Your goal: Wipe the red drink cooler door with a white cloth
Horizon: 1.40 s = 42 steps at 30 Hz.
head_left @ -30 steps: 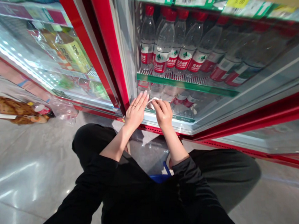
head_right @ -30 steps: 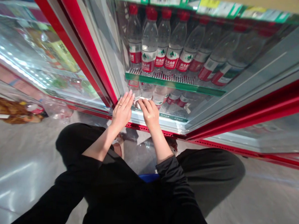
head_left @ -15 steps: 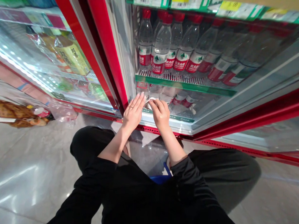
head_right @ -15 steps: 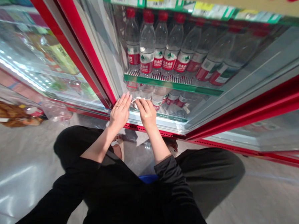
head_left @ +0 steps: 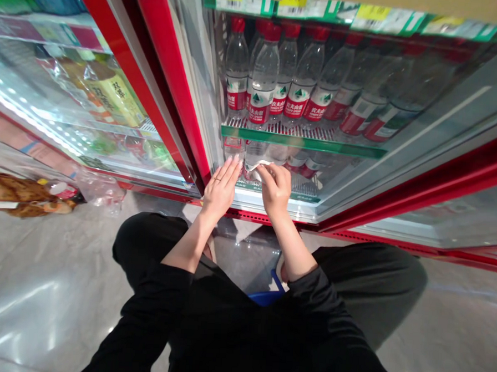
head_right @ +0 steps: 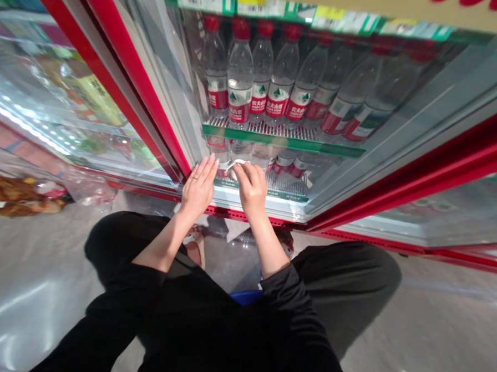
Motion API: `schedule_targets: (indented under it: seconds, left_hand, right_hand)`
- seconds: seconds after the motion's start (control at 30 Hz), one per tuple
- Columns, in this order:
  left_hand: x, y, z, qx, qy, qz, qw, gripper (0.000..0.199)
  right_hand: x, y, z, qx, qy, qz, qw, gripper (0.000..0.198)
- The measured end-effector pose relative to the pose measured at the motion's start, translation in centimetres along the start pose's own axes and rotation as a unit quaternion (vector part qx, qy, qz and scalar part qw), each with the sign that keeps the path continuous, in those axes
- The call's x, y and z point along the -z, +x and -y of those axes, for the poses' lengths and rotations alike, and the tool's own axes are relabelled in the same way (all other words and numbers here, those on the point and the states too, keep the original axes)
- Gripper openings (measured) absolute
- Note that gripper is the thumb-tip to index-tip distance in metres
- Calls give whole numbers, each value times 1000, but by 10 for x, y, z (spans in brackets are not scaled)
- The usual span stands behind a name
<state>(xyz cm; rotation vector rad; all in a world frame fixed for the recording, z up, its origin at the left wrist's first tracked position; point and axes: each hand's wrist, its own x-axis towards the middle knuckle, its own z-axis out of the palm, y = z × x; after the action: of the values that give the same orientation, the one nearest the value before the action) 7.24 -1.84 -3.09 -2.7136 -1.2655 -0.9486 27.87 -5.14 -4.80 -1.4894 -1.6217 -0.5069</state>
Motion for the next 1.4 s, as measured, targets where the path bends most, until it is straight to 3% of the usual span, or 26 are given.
schedule_targets:
  seconds: [0.1, 0.23, 0.33, 0.43, 0.57, 0.73, 0.87, 1.03, 1.23, 1.33, 1.4]
  left_hand:
    - [2, 1, -1, 9, -3, 0, 1000, 74]
    - [2, -1, -2, 7, -7, 6, 1000, 68]
    - [2, -1, -2, 11, -26, 16, 999, 69]
    - [1, 1, -2, 8, -29, 12, 999, 67]
    - [-1, 2, -1, -7, -12, -5, 1000, 64]
    - [-5, 1, 0, -22, 37, -36, 998, 66]
    - [-6, -2, 2, -36, 53, -52, 997, 72]
    - [-6, -3, 0, -44, 48, -52, 996, 80]
    - [-7, -3, -4, -69, 66, -47, 994, 77]
    - [-7, -2, -4, -69, 59, -36, 995, 78]
    - [-7, -2, -3, -64, 50, -27, 996, 80]
  right_hand:
    - [1, -17, -2, 36, -8, 18, 999, 38]
    - [11, -35, -22, -20, -13, -34, 999, 37]
    - [17, -27, -29, -58, -24, -88, 994, 37]
    - [16, -6, -18, -39, -42, -124, 991, 34]
    - [6, 10, 4, 15, -37, -70, 997, 36]
    - [2, -17, 0, 61, -27, 6, 998, 37]
    - [13, -35, -23, 23, -29, -38, 999, 38]
    - [16, -14, -25, -19, -14, -126, 992, 34]
    - [-1, -6, -5, 25, -5, -47, 999, 37]
    - [1, -27, -15, 32, -7, -20, 999, 36]
    - [8, -39, -27, 20, -8, -41, 999, 34]
